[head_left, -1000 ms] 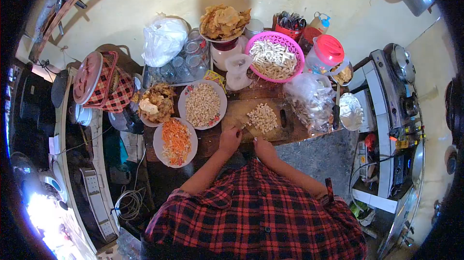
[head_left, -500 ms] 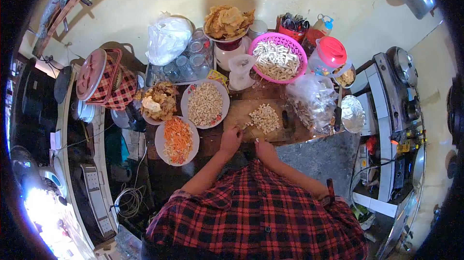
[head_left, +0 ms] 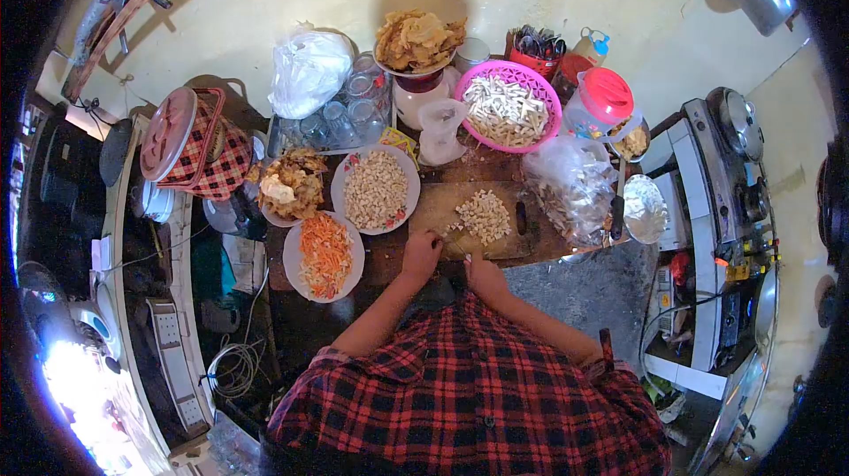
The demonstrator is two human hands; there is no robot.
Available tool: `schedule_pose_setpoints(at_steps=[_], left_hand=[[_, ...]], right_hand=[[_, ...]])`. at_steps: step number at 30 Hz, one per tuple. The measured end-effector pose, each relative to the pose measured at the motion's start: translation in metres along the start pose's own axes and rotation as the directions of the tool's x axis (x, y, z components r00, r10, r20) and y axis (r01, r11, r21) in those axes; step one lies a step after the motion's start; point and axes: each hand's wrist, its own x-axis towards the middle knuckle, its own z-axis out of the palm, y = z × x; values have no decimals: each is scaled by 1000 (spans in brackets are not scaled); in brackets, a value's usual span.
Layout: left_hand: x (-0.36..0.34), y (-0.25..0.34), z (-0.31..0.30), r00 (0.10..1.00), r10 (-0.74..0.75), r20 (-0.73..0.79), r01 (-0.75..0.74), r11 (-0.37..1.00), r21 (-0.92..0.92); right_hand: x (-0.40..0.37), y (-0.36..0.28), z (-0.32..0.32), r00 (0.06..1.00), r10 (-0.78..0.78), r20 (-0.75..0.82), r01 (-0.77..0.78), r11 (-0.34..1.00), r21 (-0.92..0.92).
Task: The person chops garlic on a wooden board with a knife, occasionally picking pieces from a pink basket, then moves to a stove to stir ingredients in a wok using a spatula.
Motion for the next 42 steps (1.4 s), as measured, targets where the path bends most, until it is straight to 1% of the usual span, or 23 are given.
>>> schedule_pose_setpoints(at_steps=[3, 5, 6, 8, 10, 14, 16, 18, 21, 23, 24, 26, 28, 29, 30, 31, 32, 33, 35, 38, 40, 41, 42], left_hand=[[1, -4, 3, 1000, 2, -9, -2, 1000, -21], [1, -3, 2, 1000, 4, -8, -4, 999, -49], [1, -1, -1, 1000, 13, -18, -13, 1000, -21], [-1, -1, 0, 999, 23, -26, -23, 1000, 8], [-1, -7, 5, 998, 32, -50, -35, 998, -56], [-4, -5, 3, 1000, 1, -23, -2, 999, -44], [-4, -13, 11, 995, 63, -78, -66, 997, -29], [-3, -9, 7, 995, 61, -77, -64, 997, -33], [-4, -3, 0, 995, 66, -78, -69, 997, -42], [-2, 1, -3, 993, 77, -85, -81, 996, -48], [-3, 2, -4, 993, 67, -94, -70, 997, -34], [-3, 1, -2, 993, 66, -95, -68, 997, -21], [0, -5, 1, 1000, 18, 22, -16, 995, -102], [2, -6, 2, 999, 32, 28, -29, 994, -101], [4, -7, 4, 998, 60, 24, -59, 998, -37], [7, -8, 7, 996, 88, 23, -89, 996, 27], [12, -10, 11, 994, 103, 33, -103, 994, 25], [17, -12, 15, 991, 114, 66, -114, 993, -13], [29, -7, 21, 983, 145, 114, -139, 989, -54], [49, 11, 24, 971, 191, 141, -174, 977, -125], [64, 23, 22, 954, 111, 278, -122, 992, 24], [83, 38, 18, 942, 147, 302, -158, 987, 12], [101, 51, 7, 917, 128, 378, -161, 985, 57]], right_hand=[[-3, 2, 2, 999, 6, 34, -3, 997, -79], [1, 4, 7, 993, -114, -23, 113, 993, -24], [2, 2, 7, 993, -116, -21, 115, 993, -24], [5, -3, 6, 998, -52, -19, 51, 998, -24], [1, -6, 2, 999, -38, -18, 38, 999, -12], [-3, -6, 4, 1000, -1, 25, 2, 1000, -7], [-1, -4, 8, 1000, -6, 24, 7, 999, -35], [5, -5, 11, 1000, -15, 21, 16, 998, -63], [9, -8, 10, 999, -33, 2, 34, 998, -48], [5, -9, 4, 998, -65, -6, 65, 997, 34], [3, -9, 1, 998, -64, -13, 65, 997, 36], [0, -5, -4, 997, 29, -72, -24, 997, 69], [0, 7, -9, 997, 29, -68, -24, 997, 77], [0, 13, -13, 998, 21, -57, -16, 997, 80], [0, 18, -16, 997, 29, -69, -23, 996, 86], [-1, 24, -18, 995, 15, -101, 2, 985, 170], [-2, 29, -21, 991, 7, -135, 28, 967, 253], [-3, 35, -24, 989, 22, -147, 17, 966, 259], [-6, 46, -30, 995, -9, -100, 34, 966, 255], [-11, 56, -36, 978, 30, -207, 38, 947, 318], [-14, 60, -40, 971, 64, -232, 21, 938, 346], [-13, 63, -46, 963, 95, -253, 7, 928, 373], [-13, 63, -50, 958, 110, -265, -2, 926, 378]])
